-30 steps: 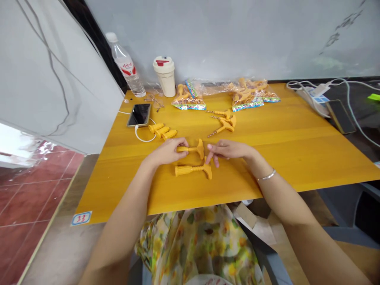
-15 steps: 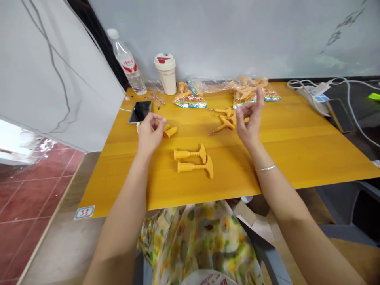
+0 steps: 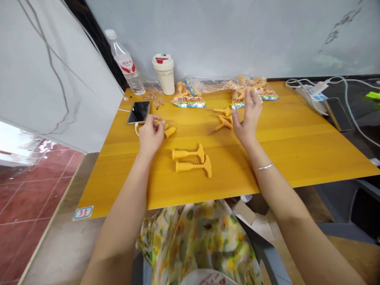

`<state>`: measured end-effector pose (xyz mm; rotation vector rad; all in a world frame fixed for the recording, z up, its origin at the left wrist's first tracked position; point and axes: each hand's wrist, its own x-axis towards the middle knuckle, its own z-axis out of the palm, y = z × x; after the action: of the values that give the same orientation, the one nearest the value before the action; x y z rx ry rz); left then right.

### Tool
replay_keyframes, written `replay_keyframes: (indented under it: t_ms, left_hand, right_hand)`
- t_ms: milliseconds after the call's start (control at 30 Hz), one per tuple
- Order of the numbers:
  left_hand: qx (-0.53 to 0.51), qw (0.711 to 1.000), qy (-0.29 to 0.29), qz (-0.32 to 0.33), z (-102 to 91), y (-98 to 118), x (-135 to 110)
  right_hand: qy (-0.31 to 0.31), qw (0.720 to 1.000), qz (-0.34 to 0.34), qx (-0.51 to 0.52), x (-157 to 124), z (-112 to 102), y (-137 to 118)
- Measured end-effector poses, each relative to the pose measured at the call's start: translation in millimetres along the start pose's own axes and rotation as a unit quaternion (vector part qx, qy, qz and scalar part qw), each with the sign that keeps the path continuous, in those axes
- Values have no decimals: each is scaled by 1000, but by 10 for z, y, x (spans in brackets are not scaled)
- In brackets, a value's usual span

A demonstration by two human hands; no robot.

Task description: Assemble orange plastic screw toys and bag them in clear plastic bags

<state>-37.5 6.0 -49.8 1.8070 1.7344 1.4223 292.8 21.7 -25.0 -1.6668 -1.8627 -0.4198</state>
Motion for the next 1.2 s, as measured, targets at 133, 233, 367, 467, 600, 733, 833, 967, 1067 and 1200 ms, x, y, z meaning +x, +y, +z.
replay_keyframes:
  t_ms: [133,233,367,467,600,733,833,967,1067,1200]
  left_hand:
    - [29,999,-1,20,14,-26,4]
    - [107,992,-1,66,11,-10,-19]
    - [204,972,-73,89,-7,19,-88]
    - [241,957,-131,94,-16,14,-126]
    - [257,951,-142,95,-14,22,-124]
    - [176,969,-116,125,15,111,-111]
    - [67,981,-124,136,66,187,-138]
    - [0,977,-159,140,140,252,-208]
    - [16,976,-169,137,172,280,-242]
    - [30,979,-160,126,187,293,-247]
  right_hand:
    - [-136,990,-20,31,-47,135,45]
    - [-196,979,-35,39,-109,201,54]
    - [-253,966,-54,26,-151,203,26]
    - [-275,960,-57,20,-156,176,-16]
    - [-268,960,-76,40,-169,156,-74]
    - [-244,961,-87,100,-195,187,-139]
    - [-204,958,-78,184,-213,248,-190]
    - [-131,956,-75,253,-225,356,-215]
    - [-86,956,-90,266,-221,427,-194]
    - [-64,959,-110,252,-223,437,-192]
